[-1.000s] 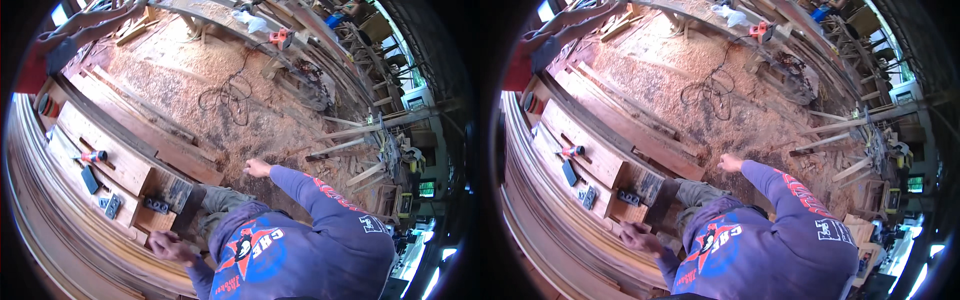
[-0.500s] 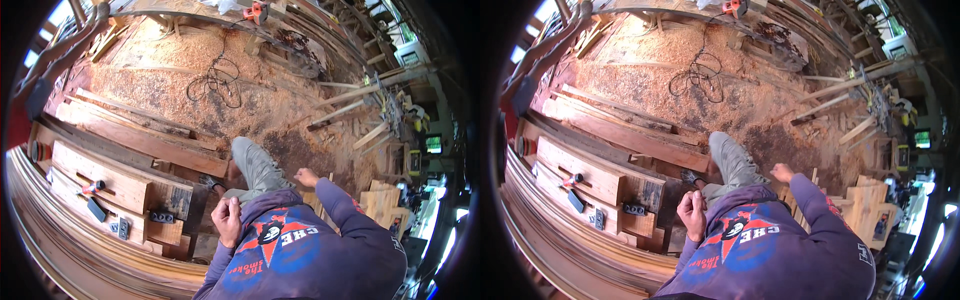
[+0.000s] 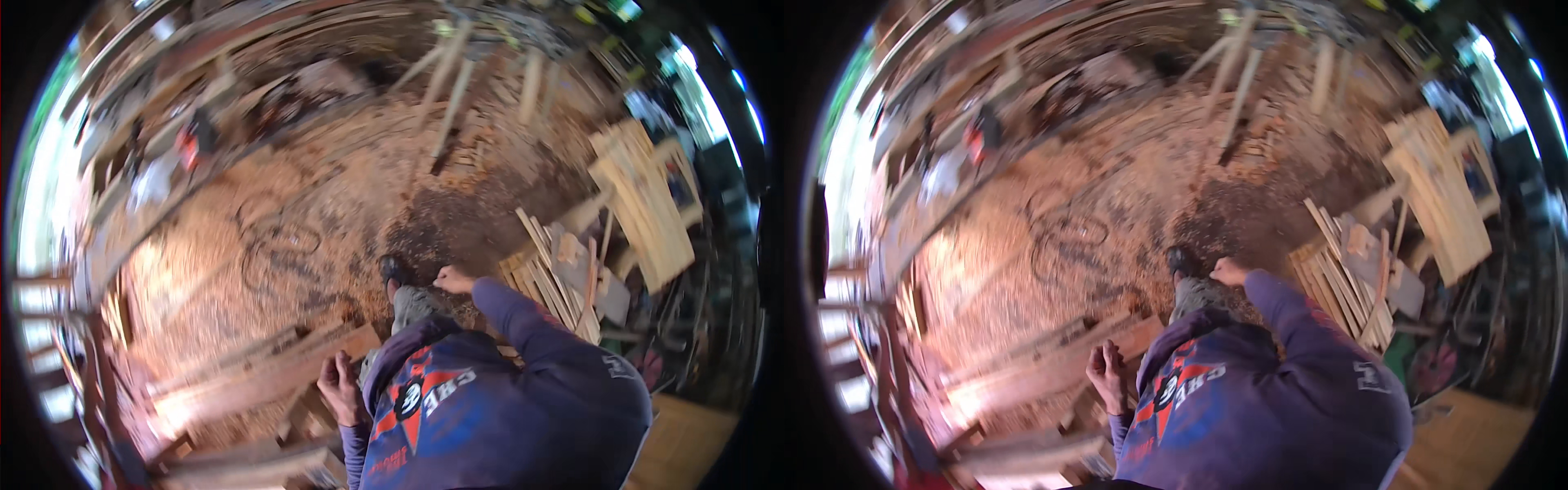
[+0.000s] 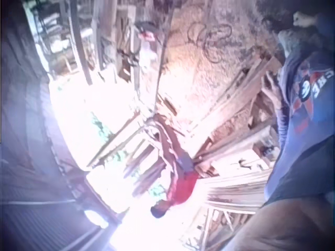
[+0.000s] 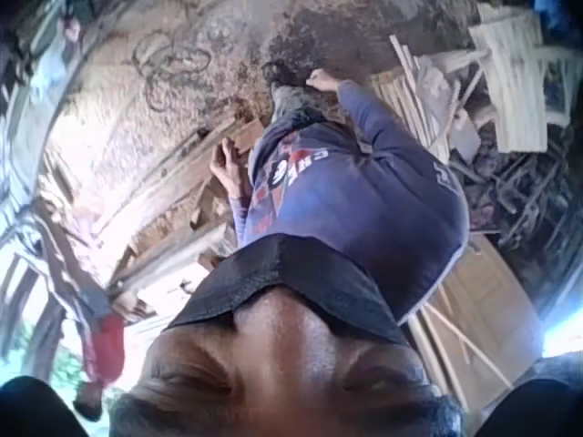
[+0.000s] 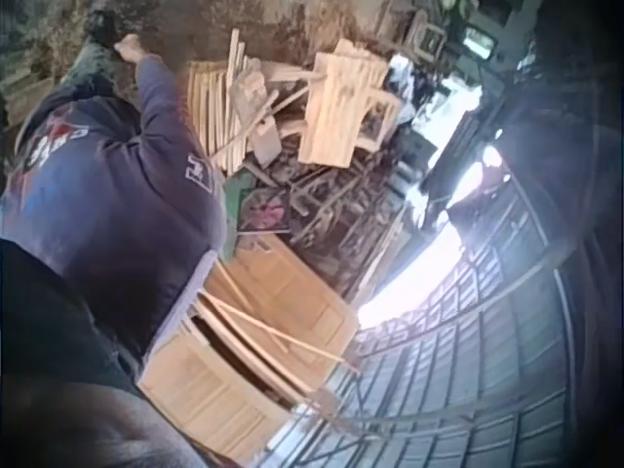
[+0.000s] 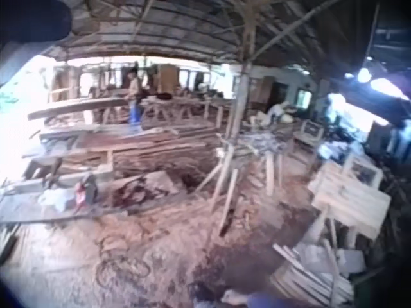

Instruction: The person disassembles a blade clamp using a screwdriver, fetches an electric hand planer, and mounts the blade clamp onto the planer drum by hand.

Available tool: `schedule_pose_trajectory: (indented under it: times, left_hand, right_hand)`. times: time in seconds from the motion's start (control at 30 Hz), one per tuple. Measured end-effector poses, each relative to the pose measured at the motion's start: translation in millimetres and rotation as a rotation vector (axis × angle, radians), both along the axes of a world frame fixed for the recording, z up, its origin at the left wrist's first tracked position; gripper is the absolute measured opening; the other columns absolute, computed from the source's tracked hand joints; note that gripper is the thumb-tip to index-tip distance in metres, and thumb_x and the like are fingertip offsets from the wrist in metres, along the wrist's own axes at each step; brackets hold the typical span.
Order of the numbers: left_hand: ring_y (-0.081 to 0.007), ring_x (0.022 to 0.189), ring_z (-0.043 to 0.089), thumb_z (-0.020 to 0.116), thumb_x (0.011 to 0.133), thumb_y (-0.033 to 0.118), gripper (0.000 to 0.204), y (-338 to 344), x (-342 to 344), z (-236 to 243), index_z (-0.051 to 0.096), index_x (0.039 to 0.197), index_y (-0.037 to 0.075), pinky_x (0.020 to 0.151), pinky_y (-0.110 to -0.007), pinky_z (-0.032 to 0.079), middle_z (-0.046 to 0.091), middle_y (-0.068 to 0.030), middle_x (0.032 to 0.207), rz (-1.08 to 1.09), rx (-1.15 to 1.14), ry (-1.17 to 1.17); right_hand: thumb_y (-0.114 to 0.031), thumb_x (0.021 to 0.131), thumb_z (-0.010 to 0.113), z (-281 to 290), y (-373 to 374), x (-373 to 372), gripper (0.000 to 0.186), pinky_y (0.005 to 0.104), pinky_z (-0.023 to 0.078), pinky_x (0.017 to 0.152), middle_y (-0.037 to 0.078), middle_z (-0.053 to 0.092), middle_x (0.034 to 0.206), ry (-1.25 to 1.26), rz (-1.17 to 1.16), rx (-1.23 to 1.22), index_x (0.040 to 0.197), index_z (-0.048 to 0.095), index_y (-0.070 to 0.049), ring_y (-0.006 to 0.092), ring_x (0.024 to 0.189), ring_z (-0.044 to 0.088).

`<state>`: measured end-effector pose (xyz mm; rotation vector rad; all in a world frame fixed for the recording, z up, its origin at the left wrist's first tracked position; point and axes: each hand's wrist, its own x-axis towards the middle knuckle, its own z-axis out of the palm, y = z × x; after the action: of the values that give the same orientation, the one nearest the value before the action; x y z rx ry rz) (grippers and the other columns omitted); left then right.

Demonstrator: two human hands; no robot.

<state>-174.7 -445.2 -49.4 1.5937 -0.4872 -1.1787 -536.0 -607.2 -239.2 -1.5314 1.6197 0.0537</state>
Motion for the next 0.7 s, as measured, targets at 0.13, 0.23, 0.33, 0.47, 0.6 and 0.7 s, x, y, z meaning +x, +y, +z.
schedule_pose_trajectory:
  times: [0.13,0.23,0.33,0.47,0.6,0.7]
  left_hand:
    - [-0.0119,0.055,0.058,0.062,0.102,0.040,0.046,-122.4,13.6,-108.0,0.064,0.088,-0.004,0.052,-0.028,0.047,0.061,-0.0067,0.066,-0.515,0.059,-0.322]
    - [-0.0237,0.070,0.067,0.063,0.097,0.030,0.031,-184.6,66.3,-226.8,0.067,0.091,-0.001,0.062,-0.039,0.053,0.069,-0.0136,0.080,-1.191,0.148,-0.875]
    - [-0.0359,0.092,0.068,0.069,0.083,0.024,0.020,-256.4,101.9,-304.6,0.070,0.098,0.012,0.076,-0.052,0.054,0.071,-0.0166,0.096,-1.837,-0.143,-1.265]
    - [-0.0261,0.070,0.065,0.073,0.088,0.024,0.017,-363.7,46.0,-313.9,0.066,0.099,0.013,0.057,-0.041,0.051,0.067,-0.0113,0.081,-1.601,0.082,-0.627]
    - [-0.0087,0.052,0.052,0.069,0.098,0.024,0.022,-480.3,-42.2,-279.3,0.059,0.082,0.011,0.044,-0.028,0.042,0.054,0.0018,0.063,-1.252,0.405,-0.069]
    - [-0.0170,0.057,0.055,0.063,0.093,0.025,0.021,-556.7,-75.1,-330.0,0.060,0.078,0.012,0.050,-0.034,0.045,0.057,-0.0039,0.067,-1.282,0.103,-0.218]
  right_hand:
    - [-0.037,0.088,0.071,9.6,-31.4,-64.9,0.036,0.0449,0.055,0.088,0.021,0.075,0.098,0.052,-0.231,0.027,0.100,0.077,-0.004,0.0357,0.096,0.073]
    - [-0.039,0.088,0.069,10.7,-28.5,-107.9,0.039,0.0467,0.055,0.087,0.022,0.074,0.099,0.018,-0.333,0.036,0.102,0.076,-0.003,0.0370,0.096,0.072]
    - [-0.038,0.089,0.067,-16.0,11.1,-193.6,0.037,0.0483,0.054,0.080,0.023,0.073,0.095,0.110,-0.575,-0.090,0.102,0.076,-0.004,0.0381,0.088,0.071]
    - [-0.031,0.090,0.064,-37.9,108.9,-245.0,0.028,0.0464,0.053,0.073,0.018,0.072,0.096,0.616,-0.315,0.120,0.099,0.074,-0.007,0.0320,0.088,0.070]
    - [-0.025,0.093,0.060,-67.3,200.3,-183.1,0.023,0.0442,0.053,0.073,0.013,0.071,0.101,0.616,-0.386,0.516,0.101,0.072,-0.007,0.0279,0.091,0.069]
    - [-0.031,0.096,0.063,-110.4,213.6,-123.5,0.037,0.0451,0.053,0.088,0.015,0.071,0.117,0.058,-0.894,0.644,0.123,0.069,-0.006,0.0311,0.100,0.069]
